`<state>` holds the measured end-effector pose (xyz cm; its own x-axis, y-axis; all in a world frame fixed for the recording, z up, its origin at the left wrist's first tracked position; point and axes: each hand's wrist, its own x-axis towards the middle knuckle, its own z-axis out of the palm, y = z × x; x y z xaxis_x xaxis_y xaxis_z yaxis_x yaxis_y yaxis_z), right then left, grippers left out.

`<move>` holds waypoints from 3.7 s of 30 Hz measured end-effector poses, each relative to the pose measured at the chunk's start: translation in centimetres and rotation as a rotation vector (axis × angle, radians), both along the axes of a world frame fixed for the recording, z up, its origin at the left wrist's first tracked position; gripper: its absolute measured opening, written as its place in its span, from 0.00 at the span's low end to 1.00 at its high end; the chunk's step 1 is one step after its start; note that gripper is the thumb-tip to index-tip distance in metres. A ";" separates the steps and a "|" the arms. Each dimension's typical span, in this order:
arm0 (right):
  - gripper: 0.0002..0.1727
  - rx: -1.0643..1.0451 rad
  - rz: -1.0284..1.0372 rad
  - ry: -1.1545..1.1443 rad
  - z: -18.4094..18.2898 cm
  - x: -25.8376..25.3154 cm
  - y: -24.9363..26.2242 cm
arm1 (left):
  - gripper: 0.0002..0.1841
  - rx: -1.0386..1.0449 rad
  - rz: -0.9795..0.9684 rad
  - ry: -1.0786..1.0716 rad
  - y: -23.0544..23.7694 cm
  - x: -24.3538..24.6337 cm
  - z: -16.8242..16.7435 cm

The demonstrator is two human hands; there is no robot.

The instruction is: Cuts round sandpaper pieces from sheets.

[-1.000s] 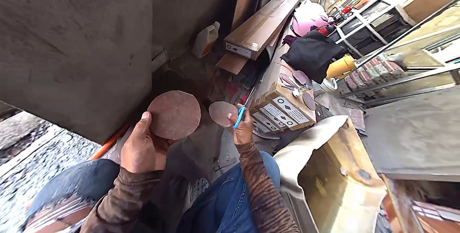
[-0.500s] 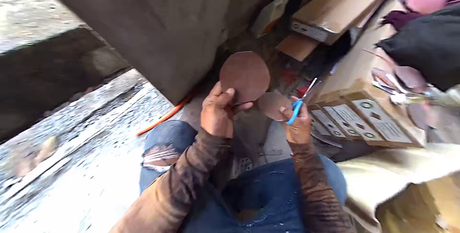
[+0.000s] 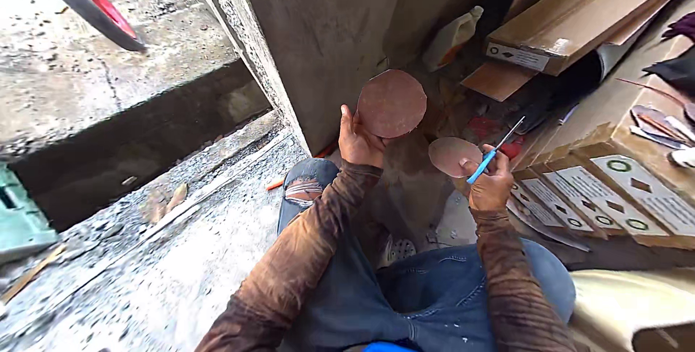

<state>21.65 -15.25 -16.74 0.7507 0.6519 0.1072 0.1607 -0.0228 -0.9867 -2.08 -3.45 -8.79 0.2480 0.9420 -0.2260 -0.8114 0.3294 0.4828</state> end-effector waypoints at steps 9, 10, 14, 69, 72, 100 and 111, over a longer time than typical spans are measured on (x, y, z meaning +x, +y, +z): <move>0.41 0.174 -0.039 -0.046 2.2 1.5 -2.1 | 0.24 0.054 -0.025 0.041 -1.4 1.9 -0.6; 0.41 0.189 -0.042 -0.053 2.7 1.6 -2.3 | 0.23 0.073 -0.031 0.046 -1.5 2.2 -0.8; 0.41 0.263 0.016 -0.112 3.6 2.2 -3.6 | 0.24 0.124 -0.114 0.062 -2.1 3.3 -1.9; 0.27 0.049 0.184 0.120 1.7 -1.6 -3.8 | 0.14 0.305 -0.380 0.392 -4.0 5.4 -6.2; 0.25 0.057 0.165 0.102 1.5 -1.6 -3.6 | 0.18 0.193 -0.370 0.331 -4.3 5.4 -5.7; 0.26 -0.036 -0.030 -0.469 2.2 -2.6 -3.9 | 0.33 0.110 -0.577 0.300 -5.8 6.0 -5.7; 0.26 0.055 -0.008 -0.236 2.0 -2.3 -3.8 | 0.22 0.190 -0.565 0.374 -5.6 6.4 -6.0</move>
